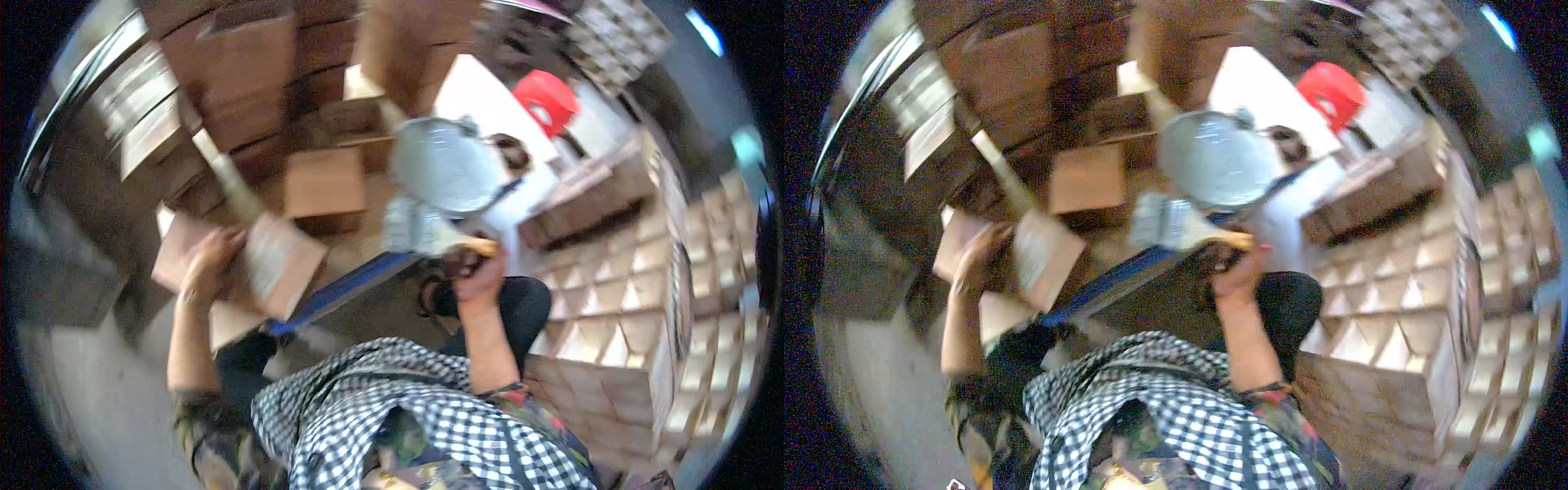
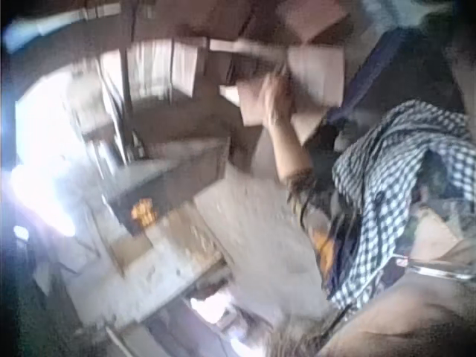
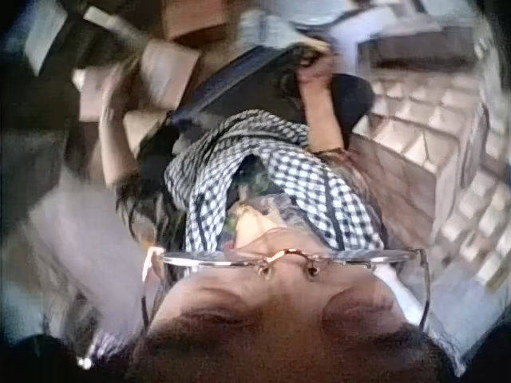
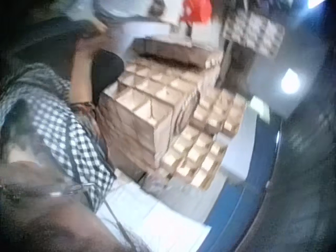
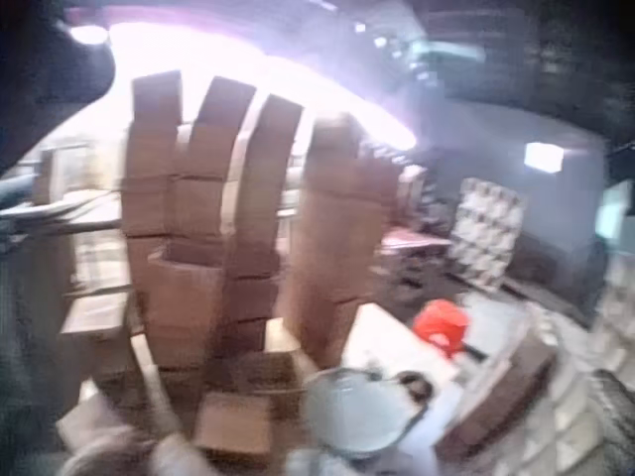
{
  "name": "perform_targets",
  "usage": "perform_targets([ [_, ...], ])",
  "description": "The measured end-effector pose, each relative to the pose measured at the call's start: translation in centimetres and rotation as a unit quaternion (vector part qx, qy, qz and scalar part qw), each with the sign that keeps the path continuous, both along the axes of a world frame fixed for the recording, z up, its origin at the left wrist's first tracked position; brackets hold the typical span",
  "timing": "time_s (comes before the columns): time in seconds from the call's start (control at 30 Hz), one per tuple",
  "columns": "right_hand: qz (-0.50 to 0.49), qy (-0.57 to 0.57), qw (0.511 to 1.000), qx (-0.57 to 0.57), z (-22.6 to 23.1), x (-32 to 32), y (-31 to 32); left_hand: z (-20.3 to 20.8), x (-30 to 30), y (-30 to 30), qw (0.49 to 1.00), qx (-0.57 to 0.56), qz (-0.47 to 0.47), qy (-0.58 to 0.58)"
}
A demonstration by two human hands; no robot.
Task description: The person is applying a liquid finish to small wooden boxes using a brush.
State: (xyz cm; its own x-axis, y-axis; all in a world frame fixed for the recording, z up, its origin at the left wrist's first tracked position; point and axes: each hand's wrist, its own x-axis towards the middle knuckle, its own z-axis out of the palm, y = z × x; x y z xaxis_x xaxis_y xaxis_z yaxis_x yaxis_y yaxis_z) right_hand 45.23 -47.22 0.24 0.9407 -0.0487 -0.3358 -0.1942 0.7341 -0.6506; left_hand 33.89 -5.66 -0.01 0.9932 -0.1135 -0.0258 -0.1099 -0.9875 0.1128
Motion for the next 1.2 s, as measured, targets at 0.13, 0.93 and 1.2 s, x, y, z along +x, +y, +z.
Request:
perform_targets([
  [0.13,-0.013,0.009,1.000,0.002,-0.7,0.5,-0.6,1.7,1.7,-1.5,0.863,-0.431,0.246,0.094],
  [0.93,-0.056,-0.002,0.998,-0.031,0.7,0.0,-0.4,-3.7,-3.6,-2.8,0.683,-0.661,0.313,0.002],
  [1.2,0.044,-0.084,0.985,-0.144,0.8,0.4,0.6,-5.2,-6.1,-2.0,0.589,-0.781,0.207,0.033],
])
